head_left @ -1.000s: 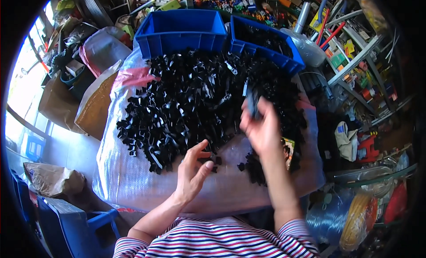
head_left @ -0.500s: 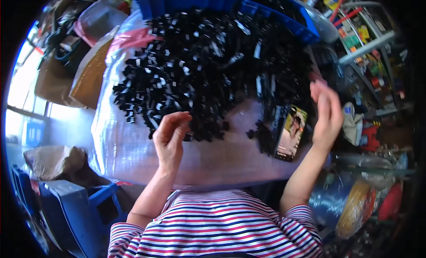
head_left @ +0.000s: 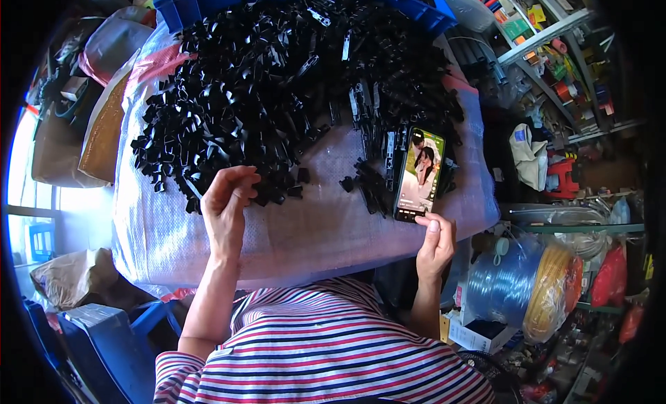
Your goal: Assembling small black plastic components by hand at a workbench.
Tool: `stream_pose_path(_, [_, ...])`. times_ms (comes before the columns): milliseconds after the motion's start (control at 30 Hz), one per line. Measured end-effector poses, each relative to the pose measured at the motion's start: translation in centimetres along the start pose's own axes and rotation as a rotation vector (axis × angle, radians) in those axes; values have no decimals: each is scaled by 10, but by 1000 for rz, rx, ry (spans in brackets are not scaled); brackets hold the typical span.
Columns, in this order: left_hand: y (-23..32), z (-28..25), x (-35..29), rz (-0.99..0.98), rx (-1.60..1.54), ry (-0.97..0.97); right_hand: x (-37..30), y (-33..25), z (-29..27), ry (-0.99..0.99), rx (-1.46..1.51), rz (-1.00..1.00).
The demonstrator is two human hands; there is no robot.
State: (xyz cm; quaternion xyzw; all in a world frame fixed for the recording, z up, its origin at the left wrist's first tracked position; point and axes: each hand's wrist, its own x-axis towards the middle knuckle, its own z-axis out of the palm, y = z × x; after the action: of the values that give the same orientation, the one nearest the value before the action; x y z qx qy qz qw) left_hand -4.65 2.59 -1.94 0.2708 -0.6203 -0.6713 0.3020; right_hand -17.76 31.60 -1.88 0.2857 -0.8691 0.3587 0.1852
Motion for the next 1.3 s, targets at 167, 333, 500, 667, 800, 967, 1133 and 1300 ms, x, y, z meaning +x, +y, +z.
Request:
stream_pose_path(167, [0,-1,0,-13,6,-21,8,-2,4,-31,-32,-43])
stream_pose_path(333, [4,-5,-4,47,7,41,6,6,2,37,98,54])
stream_pose_path(500, [10,-18,3,515,658,-166,11,10,-6,84,29,26])
stream_pose_path(667, [4,-16,-11,574,987,-325,25,6,-2,124,-15,-8])
stream_pose_path(800, [2,-16,-8,498,910,-229,26,5,-4,114,-37,-3])
stream_pose_path(967, [0,-19,-7,488,790,-130,20,2,-3,92,-7,32])
stream_pose_path(1133, [7,-18,-10,360,624,-52,18,1,4,44,46,27])
stream_pose_path(1300, [2,-22,-11,334,576,-69,21,3,11,39,83,44])
